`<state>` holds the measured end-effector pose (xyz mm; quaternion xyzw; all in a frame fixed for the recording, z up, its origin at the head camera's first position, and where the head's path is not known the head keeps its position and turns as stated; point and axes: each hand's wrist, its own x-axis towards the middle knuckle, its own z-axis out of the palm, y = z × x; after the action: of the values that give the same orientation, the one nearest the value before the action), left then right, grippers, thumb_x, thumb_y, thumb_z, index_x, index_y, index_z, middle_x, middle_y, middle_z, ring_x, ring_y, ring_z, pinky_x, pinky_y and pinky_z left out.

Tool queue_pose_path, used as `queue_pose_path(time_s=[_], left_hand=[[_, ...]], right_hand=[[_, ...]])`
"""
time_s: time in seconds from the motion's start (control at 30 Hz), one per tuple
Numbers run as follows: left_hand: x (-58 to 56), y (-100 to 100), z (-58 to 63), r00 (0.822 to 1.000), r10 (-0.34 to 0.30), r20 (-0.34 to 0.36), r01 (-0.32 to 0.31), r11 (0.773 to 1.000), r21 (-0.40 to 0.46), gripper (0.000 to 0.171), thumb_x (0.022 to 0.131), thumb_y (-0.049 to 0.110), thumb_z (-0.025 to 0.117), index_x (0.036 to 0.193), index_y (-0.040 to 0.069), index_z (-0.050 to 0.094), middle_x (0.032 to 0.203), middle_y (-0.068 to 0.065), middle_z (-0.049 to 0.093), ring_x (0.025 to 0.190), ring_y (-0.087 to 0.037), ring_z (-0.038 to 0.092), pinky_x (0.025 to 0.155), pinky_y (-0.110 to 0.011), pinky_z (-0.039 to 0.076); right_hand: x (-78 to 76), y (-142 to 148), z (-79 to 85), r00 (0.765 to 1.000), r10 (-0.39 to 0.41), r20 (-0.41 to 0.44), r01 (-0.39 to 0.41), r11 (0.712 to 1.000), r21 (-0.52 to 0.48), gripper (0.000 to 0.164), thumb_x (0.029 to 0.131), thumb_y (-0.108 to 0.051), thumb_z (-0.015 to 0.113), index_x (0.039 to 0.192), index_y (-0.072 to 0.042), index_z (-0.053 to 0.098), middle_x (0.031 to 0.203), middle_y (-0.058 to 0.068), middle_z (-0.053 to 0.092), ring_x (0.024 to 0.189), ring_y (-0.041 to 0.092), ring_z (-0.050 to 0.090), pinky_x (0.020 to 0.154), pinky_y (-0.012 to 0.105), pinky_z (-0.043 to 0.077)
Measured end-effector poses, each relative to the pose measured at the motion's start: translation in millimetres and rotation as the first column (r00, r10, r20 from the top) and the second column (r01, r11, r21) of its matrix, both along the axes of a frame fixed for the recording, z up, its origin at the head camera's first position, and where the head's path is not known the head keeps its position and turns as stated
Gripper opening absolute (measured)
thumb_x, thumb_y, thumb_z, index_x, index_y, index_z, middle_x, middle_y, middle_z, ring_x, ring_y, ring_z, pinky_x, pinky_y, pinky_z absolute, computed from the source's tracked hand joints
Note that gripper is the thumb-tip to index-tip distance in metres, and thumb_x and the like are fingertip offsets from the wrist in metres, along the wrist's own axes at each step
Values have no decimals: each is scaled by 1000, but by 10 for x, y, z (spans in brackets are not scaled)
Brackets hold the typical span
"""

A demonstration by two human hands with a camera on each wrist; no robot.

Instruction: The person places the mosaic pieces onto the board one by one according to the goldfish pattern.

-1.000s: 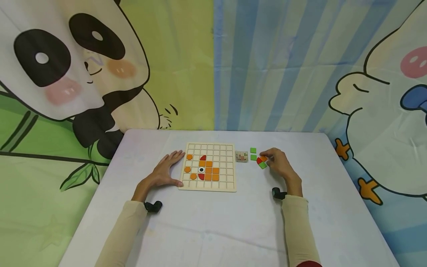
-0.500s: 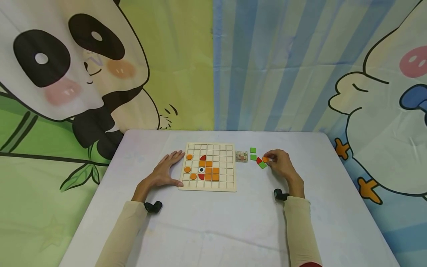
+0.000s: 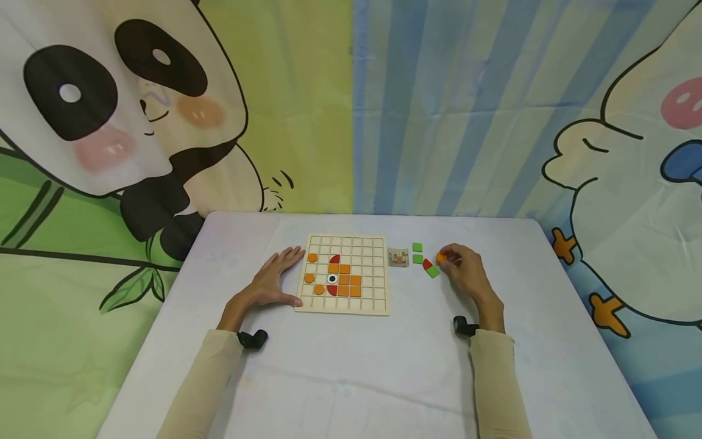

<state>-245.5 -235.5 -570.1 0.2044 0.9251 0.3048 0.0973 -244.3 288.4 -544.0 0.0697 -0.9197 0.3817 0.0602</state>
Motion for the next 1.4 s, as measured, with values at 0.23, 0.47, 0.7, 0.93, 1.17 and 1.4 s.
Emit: queue_pose_path(time_s=[0.23, 0.47, 0.7, 0.93, 1.17, 1.4], left_hand=[[5, 4, 17, 1000, -10, -11, 10, 1000, 0, 138, 65, 56, 101, 174, 11, 27, 183, -16, 22, 171, -45, 13, 140, -67, 4], [1, -7, 31, 1000, -9, -5, 9, 1000, 3, 138, 65, 53, 102, 175, 14, 27, 184, -14, 21, 172, -43, 12, 141, -64, 3], [-7, -12, 24, 1000, -17, -18, 17, 1000, 6, 139, 65, 53, 102, 174, 12, 27, 183, -16, 22, 171, -44, 13, 141, -65, 4], [0, -20, 3, 999, -24, -34, 24, 1000, 0, 139, 65, 49, 103, 174, 11, 27, 183, -16, 23, 171, -44, 14, 141, -64, 6], [1, -9, -3, 999, -23, -34, 23, 1000, 6, 139, 65, 50, 103, 174, 11, 27, 183, -17, 23, 171, -44, 14, 141, -65, 6], [-1, -2, 12, 1000, -15, -23, 15, 1000, 3, 139, 65, 49, 104, 174, 11, 27, 183, -16, 22, 171, -44, 14, 141, -64, 5]], right_hand=[[68, -143, 46, 996, -31, -81, 25, 997, -73, 28, 98, 8, 75, 126, 7, 73, 119, 26, 75, 102, 37, 68, 83, 5, 45], [93, -365, 62, 996, 34, -87, -37, 999, -38, 26, 97, 3, 78, 123, 6, 75, 121, 25, 75, 104, 37, 68, 90, 41, 60], [52, -578, 141, 990, 59, -132, -58, 998, 13, 25, 94, -2, 84, 118, 2, 80, 115, 20, 79, 103, 37, 67, 85, 45, 54], [48, -923, 146, 982, 164, -90, -167, 986, -22, 27, 92, 0, 85, 118, -1, 82, 114, 16, 81, 98, 32, 70, 82, 44, 58], [44, -1223, 63, 972, 233, -39, -236, 969, -73, 28, 91, -5, 88, 117, 1, 82, 119, 17, 81, 100, 29, 76, 88, 43, 66], [29, -1382, 14, 964, 266, -26, -267, 957, -110, 23, 89, -5, 90, 111, -1, 83, 109, 13, 80, 94, 24, 72, 84, 34, 61]])
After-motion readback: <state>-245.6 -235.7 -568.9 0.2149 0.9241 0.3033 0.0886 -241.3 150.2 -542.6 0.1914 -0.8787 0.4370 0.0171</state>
